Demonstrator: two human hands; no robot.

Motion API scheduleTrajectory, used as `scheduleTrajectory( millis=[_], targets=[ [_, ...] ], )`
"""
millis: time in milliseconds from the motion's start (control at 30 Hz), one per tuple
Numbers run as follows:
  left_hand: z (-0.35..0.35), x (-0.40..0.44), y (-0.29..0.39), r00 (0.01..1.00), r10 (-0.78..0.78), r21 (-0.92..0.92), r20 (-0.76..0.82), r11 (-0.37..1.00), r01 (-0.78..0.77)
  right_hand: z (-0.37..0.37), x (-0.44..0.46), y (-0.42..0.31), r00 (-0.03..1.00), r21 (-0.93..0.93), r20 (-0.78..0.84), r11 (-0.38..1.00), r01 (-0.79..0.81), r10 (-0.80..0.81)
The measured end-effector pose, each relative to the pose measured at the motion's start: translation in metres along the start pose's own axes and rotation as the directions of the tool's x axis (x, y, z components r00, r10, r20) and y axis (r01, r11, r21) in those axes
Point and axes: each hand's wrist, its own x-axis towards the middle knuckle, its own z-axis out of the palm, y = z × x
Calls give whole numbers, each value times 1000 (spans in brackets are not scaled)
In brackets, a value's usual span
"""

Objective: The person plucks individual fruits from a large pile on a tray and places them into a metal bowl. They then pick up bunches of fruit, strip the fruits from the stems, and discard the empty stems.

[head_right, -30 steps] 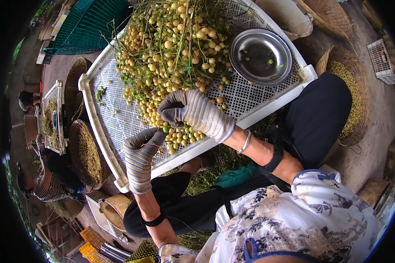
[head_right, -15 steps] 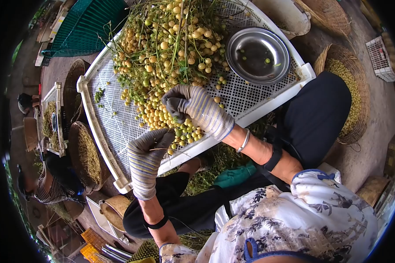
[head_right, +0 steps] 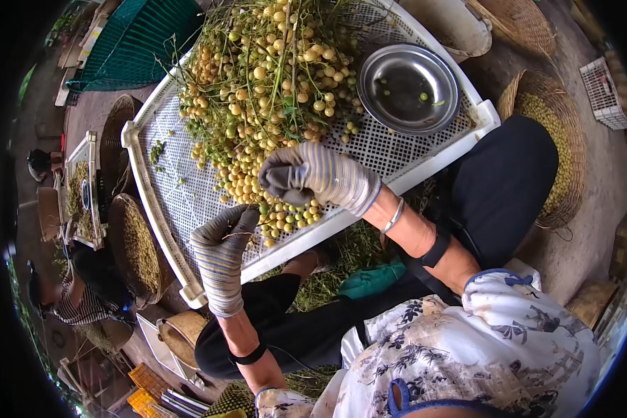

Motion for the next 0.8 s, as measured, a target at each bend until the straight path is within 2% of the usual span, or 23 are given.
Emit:
scheduleTrajectory(
  millis=[33,100,133,167,233,267,300,367,433,500,533,633,667,700,733,800],
  targets=[
    [-2,0,-2,1000,7,-7,-11,1000,-7,-4,2,-6,998,166,36,985,39,-46],
    [-4,1,-5,997,44,15,-60,999,-43,-2,1,-13,972,142,-177,973,181,-155],
    [-3,2,-9,992,77,44,-98,996,-73,2,-1,-21,962,137,-215,970,201,-169],
    [-3,3,-14,985,110,72,-134,992,-101,3,-3,-22,975,50,-171,988,149,-139],
    [0,6,-22,957,238,242,-165,951,-195,4,-7,-26,993,-132,-96,990,55,-68],
    [5,6,-21,940,298,332,-166,914,-232,16,-7,-31,988,-372,-157,927,-54,-5],
    [10,6,-20,920,358,419,-159,868,-265,15,1,-10,960,-574,-100,803,158,-261],
    [18,7,-19,863,495,517,-101,767,-379,31,-3,-17,975,-856,-189,505,-106,-116],
    [21,3,-6,852,522,648,-47,665,-371,23,0,-9,987,-809,-141,584,-68,-81],
    [19,4,-16,901,420,425,-113,840,-338,17,-1,-7,994,-723,-71,691,3,-78],
    [16,4,-20,923,361,301,-132,902,-310,18,-2,-8,991,-656,-121,754,-39,-54],
    [1,5,-22,895,410,422,-178,853,-307,21,-8,-19,984,-349,-166,937,8,-70],
    [-7,1,-2,895,413,485,-169,825,-290,27,-12,-29,958,-400,-244,916,42,-151],
    [-18,-8,24,876,454,582,-165,761,-285,24,-17,-40,915,-562,-273,821,100,-298],
    [-34,-14,31,833,507,604,-221,742,-291,23,-24,-58,878,-622,-319,778,89,-356],
    [-73,-37,47,794,440,390,-419,877,-281,9,-38,-83,772,-688,-407,720,93,-488]
  ],
)
